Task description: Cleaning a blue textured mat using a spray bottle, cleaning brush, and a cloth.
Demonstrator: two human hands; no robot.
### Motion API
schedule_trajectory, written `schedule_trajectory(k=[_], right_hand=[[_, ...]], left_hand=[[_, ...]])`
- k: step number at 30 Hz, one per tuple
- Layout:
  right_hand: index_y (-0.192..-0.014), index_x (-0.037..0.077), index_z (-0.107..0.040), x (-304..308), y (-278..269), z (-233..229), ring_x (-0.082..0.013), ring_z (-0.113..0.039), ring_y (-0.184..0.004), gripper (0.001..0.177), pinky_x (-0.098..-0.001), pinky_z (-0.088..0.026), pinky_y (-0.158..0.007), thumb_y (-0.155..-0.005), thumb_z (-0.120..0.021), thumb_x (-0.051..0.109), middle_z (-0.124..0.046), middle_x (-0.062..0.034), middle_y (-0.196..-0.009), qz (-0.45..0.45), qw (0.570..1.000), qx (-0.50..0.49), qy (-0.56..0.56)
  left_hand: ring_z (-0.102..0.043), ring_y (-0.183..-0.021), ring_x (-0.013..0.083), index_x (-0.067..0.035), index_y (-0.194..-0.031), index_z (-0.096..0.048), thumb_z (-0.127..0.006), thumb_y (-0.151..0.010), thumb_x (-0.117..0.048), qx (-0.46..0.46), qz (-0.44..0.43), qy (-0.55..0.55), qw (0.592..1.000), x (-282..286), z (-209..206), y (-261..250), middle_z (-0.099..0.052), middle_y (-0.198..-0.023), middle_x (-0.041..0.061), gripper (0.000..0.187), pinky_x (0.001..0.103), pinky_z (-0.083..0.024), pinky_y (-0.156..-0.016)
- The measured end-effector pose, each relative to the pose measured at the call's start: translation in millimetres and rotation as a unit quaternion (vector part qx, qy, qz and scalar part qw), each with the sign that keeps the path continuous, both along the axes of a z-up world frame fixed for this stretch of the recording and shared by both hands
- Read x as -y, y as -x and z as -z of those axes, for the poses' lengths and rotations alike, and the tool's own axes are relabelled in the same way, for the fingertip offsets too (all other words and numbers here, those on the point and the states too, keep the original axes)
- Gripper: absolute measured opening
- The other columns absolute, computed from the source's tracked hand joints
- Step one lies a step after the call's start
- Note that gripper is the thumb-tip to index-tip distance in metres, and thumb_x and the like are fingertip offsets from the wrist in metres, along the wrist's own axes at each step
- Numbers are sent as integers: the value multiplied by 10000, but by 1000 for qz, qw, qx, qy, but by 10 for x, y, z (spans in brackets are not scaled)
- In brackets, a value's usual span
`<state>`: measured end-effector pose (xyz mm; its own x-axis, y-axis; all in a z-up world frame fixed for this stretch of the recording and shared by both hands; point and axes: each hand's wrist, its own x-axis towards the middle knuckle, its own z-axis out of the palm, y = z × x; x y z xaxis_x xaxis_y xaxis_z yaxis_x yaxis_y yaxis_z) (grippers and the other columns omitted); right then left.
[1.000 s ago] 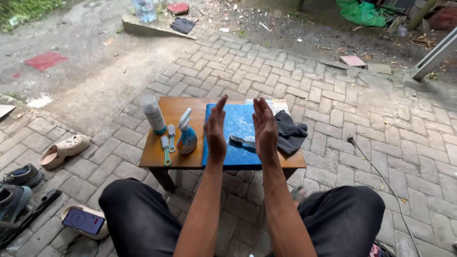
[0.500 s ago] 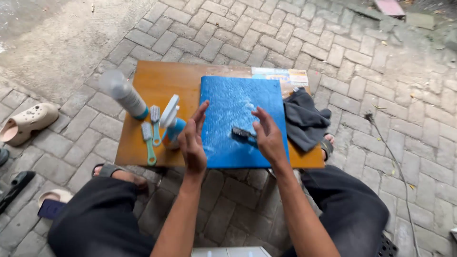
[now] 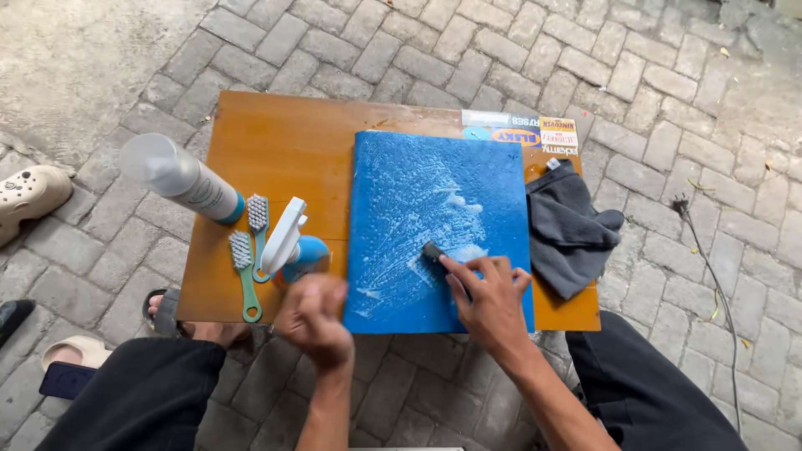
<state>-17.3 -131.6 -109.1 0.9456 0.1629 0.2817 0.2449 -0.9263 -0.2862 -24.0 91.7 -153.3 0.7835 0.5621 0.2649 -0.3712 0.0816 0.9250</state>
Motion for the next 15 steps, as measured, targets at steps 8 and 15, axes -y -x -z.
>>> schedule_trajectory(k=[8, 15], right_hand=[[-1336, 225, -675, 142, -179, 193, -189, -561, -899, 382, -444, -310, -818, -960, -637, 172, -653, -19, -944, -36, 999, -8, 17], [-1309, 259, -675, 37, -72, 244, -199, -578, -855, 397, -387, -378, -808, -988, -530, 76, -665, -54, -964, -240, 970, -23, -22]], left_hand=[[-412, -834, 166, -80, -1011, -449, -448, -835, -16, 111, -83, 28, 990, -751, -43, -125, -471, -933, 88, 187, 285, -403, -848], [-386, -1443, 317, -13, -1398, -298, -589, -740, 69, -50, 140, -254, 956, -847, -686, -303, -401, -1489, 249, 724, 472, -302, -1223]])
